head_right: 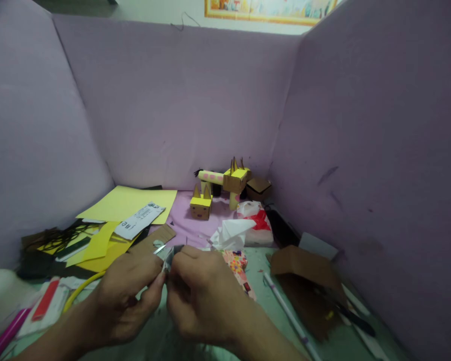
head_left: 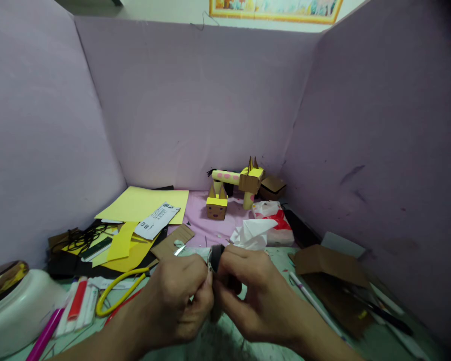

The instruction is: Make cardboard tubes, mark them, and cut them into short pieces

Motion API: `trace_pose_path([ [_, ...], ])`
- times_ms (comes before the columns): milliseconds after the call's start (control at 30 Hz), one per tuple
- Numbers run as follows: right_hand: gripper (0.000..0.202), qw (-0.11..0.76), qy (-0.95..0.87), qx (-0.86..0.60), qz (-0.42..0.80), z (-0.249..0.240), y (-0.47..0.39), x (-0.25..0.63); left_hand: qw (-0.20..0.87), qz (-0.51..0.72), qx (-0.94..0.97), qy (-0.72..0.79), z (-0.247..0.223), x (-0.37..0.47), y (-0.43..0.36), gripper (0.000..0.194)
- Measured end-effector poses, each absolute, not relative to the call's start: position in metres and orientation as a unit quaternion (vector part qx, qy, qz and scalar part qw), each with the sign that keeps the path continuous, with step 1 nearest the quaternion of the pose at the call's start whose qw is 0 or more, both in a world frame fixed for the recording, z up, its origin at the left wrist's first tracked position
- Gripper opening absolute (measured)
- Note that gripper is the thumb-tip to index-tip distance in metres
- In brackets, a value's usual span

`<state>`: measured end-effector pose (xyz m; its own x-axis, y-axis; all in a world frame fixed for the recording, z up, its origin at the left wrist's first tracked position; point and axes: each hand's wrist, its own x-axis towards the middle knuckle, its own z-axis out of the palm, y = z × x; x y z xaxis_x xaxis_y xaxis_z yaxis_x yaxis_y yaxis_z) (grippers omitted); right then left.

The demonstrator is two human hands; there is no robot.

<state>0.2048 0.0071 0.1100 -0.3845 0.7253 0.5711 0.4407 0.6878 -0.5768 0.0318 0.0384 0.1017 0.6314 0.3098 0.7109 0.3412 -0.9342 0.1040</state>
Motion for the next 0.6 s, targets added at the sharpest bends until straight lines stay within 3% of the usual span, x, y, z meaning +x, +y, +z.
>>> trace_pose_path([
  [133,0.024,0.446,-0.797,-0.378,0.149,0.103,0.009,0.202,0.051,-0.445,-0.873,-0.195,0.093,0.038,0.037,0.028],
  [600,0.028,0.492,-0.775,-0.381,0.113,0.093,0.010,0.200,0.084,-0.453,-0.844,-0.274,0.098,0.043,0.022,0.032],
])
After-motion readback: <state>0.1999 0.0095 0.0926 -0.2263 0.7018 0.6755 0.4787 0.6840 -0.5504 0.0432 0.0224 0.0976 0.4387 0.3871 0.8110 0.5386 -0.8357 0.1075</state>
